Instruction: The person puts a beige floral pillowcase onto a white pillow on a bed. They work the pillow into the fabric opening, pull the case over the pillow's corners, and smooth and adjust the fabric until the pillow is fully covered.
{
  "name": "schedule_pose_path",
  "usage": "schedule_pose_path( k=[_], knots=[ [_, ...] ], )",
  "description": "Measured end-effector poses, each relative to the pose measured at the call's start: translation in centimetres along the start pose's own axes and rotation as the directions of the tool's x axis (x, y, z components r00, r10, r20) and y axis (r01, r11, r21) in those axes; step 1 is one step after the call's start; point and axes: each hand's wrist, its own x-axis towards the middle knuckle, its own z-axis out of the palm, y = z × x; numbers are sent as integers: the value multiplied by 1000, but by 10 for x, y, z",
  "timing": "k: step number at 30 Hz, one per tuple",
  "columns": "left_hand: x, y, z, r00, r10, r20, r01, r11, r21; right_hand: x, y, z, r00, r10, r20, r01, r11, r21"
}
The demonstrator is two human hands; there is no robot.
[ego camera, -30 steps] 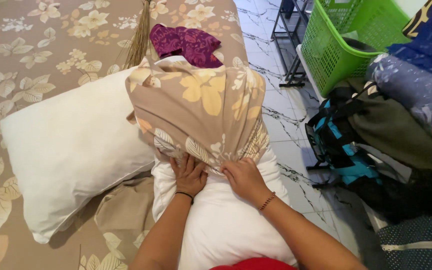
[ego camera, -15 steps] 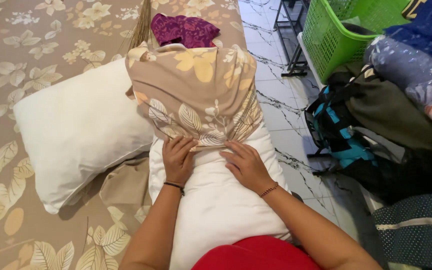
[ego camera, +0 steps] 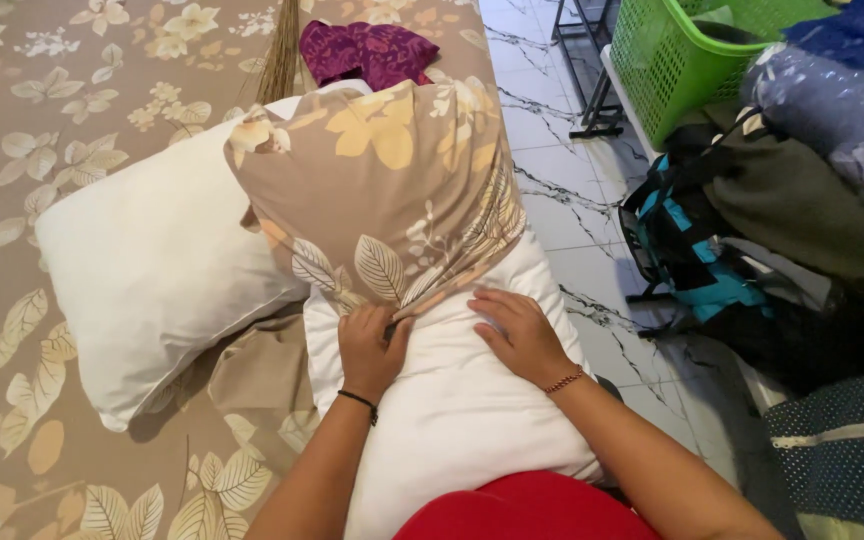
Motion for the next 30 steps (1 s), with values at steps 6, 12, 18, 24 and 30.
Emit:
schedule_pose_path(
  k=[6,12,18,24,30],
  knots=[
    [-17,-44,29,986,54,-160,-62,997,-50,27,37,-11,989,19,-150,-41,989,-141],
    [-16,-65,45,987,54,-150,-65,996,-67,82,52,-8,993,-78,-86,56,970,-238],
    [-16,-76,54,990,42,-133,-51,997,-66,107,67,0,997,55,-60,-70,960,-271],
    [-13,-75,53,996,21,-92,-27,997,-67,96,91,14,990,69,-125,-89,983,-163],
    [-15,-83,62,998,39,-43,-41,998,-42,34,115,16,958,286,-32,-286,958,20]
  ],
)
